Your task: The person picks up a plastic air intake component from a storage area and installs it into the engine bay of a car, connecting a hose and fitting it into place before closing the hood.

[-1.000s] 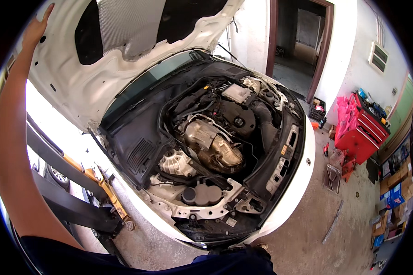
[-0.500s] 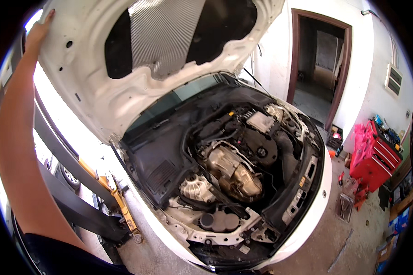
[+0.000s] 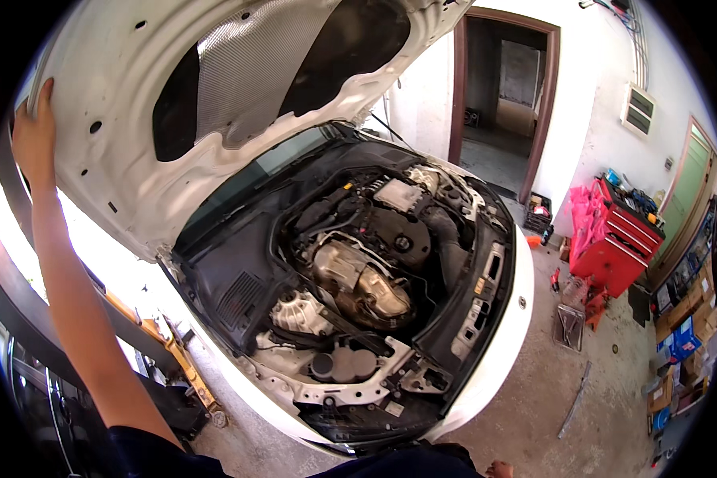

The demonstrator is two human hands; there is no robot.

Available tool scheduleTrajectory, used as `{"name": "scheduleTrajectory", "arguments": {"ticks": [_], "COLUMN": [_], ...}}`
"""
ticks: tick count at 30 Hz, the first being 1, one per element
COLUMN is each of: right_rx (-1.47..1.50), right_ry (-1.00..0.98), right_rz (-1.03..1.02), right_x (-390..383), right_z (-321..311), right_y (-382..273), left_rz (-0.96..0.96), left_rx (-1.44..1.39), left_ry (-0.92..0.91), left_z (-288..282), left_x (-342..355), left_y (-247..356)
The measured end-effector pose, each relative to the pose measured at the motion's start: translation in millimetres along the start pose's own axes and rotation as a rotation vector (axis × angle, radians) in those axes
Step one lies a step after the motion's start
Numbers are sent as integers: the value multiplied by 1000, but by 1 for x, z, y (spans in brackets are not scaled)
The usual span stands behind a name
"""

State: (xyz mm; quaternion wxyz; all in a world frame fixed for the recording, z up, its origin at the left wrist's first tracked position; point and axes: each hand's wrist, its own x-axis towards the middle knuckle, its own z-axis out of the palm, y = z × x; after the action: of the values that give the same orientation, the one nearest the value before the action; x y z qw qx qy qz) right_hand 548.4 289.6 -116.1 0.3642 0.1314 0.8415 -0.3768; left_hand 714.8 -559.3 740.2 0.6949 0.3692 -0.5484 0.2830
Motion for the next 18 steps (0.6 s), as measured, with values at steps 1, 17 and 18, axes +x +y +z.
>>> {"name": "scheduleTrajectory", "arguments": {"ticks": [1, 17, 18], "right_rx": [21, 239, 210], "right_ry": [-5, -67, -80], "right_rz": [6, 156, 145], "right_x": [5, 49, 50], "right_z": [-4, -68, -69], "right_y": [6, 76, 77], "left_rz": [3, -274, -238], "left_rx": [-5, -302, -271], "left_ry": [-6, -172, -155], "left_z": [-15, -109, -113], "left_x": [-17, -108, -106], "left_y": [8, 56, 58]}}
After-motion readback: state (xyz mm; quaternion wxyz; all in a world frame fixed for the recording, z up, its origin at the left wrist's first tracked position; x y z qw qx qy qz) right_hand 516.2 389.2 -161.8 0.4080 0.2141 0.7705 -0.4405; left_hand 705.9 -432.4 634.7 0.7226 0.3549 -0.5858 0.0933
